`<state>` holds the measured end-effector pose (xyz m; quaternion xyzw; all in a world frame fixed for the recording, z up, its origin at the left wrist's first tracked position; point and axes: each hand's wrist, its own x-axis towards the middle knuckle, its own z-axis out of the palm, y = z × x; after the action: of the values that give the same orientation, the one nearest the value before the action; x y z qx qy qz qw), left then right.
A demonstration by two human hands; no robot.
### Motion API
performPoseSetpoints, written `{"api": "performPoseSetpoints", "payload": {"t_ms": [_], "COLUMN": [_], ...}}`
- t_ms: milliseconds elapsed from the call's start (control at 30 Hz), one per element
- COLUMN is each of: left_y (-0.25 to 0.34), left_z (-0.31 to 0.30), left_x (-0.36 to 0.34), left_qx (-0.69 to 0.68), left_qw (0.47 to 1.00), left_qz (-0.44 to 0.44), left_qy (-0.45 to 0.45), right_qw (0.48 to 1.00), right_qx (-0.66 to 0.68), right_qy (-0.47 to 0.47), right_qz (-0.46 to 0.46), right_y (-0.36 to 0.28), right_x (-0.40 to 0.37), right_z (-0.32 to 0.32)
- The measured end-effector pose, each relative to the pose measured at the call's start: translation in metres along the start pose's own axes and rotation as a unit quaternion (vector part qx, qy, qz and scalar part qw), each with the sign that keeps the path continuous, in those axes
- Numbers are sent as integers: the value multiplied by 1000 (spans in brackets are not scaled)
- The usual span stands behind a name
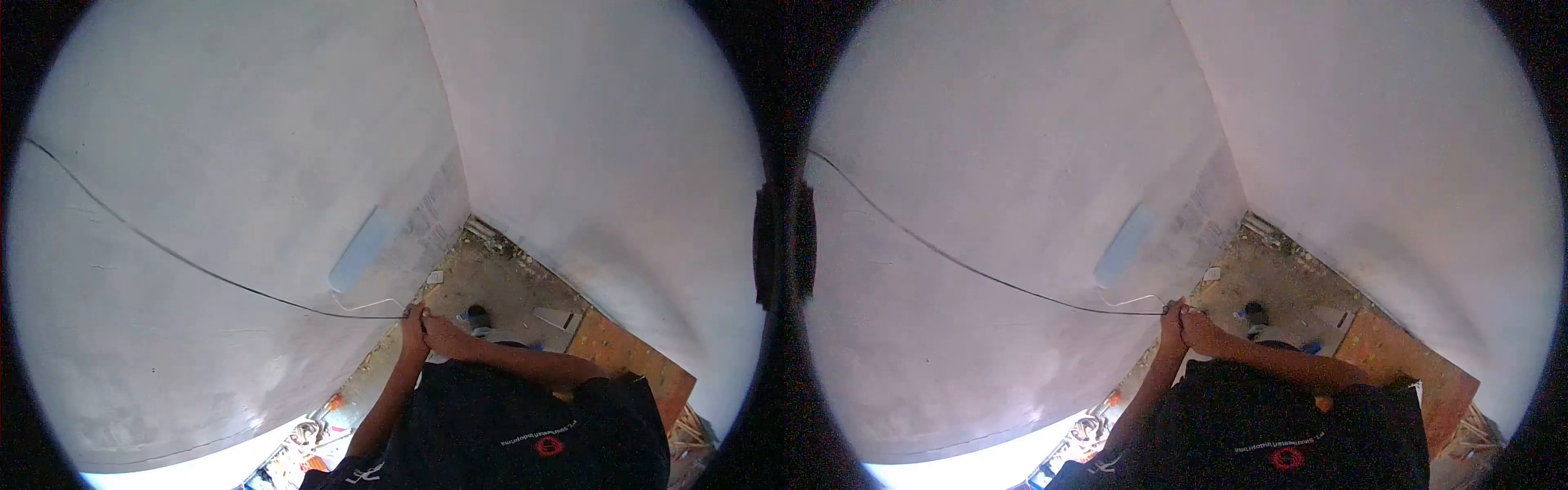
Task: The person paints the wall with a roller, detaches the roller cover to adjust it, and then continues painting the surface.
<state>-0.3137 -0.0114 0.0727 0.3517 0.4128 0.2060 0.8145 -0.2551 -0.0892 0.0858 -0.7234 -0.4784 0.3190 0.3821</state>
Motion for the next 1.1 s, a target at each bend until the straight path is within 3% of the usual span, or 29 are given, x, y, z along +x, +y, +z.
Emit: {"api": "performPoseSetpoints", "payload": {"t_ms": [33,133,200,267,300,333,400,433,533,567,633,667,700,767,833,867,933,967,1000,1033,1100], "left_y": [20,26,9,-8,-13,-14,-10,-4,17,21,26,14,-8,-23,-20,-21,-15,-11,-8,-4,21], "left_z": [20,21,16,15,15,15,17,21,31,32,34,28,18,7,-3,-5,-6,0,9,16,37], "left_x": [-17,-12,-3,10,17,22,14,10,-12,-13,-13,-5,9,19,19,16,18,24,21,8,-7], "left_qx": [-63,-23,246,234,88,-61,29,72,-23,-24,-28,52,133,309,493,511,549,374,178,-28,-11], "left_qw": [998,999,950,958,996,991,998,996,999,999,999,994,972,901,804,787,745,883,970,999,999], "left_qz": [-27,-36,192,164,24,-116,-46,-11,-1,-6,-13,90,191,303,322,337,374,282,166,31,40], "left_qy": [5,4,-9,5,24,41,42,41,32,29,22,11,1,-36,-88,-75,-57,-38,-15,14,21], "right_qw": [1000,999,994,981,986,990,997,998,998,998,993,989,992,994,991,987,992,994,994,994,993], "right_qx": [12,-16,-73,-142,-127,-110,-64,-34,-6,-9,-23,-32,-45,-70,-62,-57,-46,-39,-39,-37,-30], "right_qy": [1,-42,-84,-119,-96,-72,-46,-44,-58,-68,-85,-92,-90,-81,-115,-129,-111,-99,-97,-101,-103], "right_qz": [3,3,-18,-51,-50,-50,-25,1,14,8,81,115,71,-16,43,72,46,35,31,32,39], "right_y": [-17,-8,7,17,38,70,71,34,-33,-40,-33,-26,1,58,48,42,24,15,4,-8,-7], "right_x": [-4,1,5,10,12,14,22,15,-2,-4,-1,3,8,15,17,18,14,12,11,6,6], "right_z": [-14,-15,-13,-20,-7,20,20,-3,-50,-55,-49,-44,-28,2,-5,-9,-17,-24,-32,-37,-38]}}
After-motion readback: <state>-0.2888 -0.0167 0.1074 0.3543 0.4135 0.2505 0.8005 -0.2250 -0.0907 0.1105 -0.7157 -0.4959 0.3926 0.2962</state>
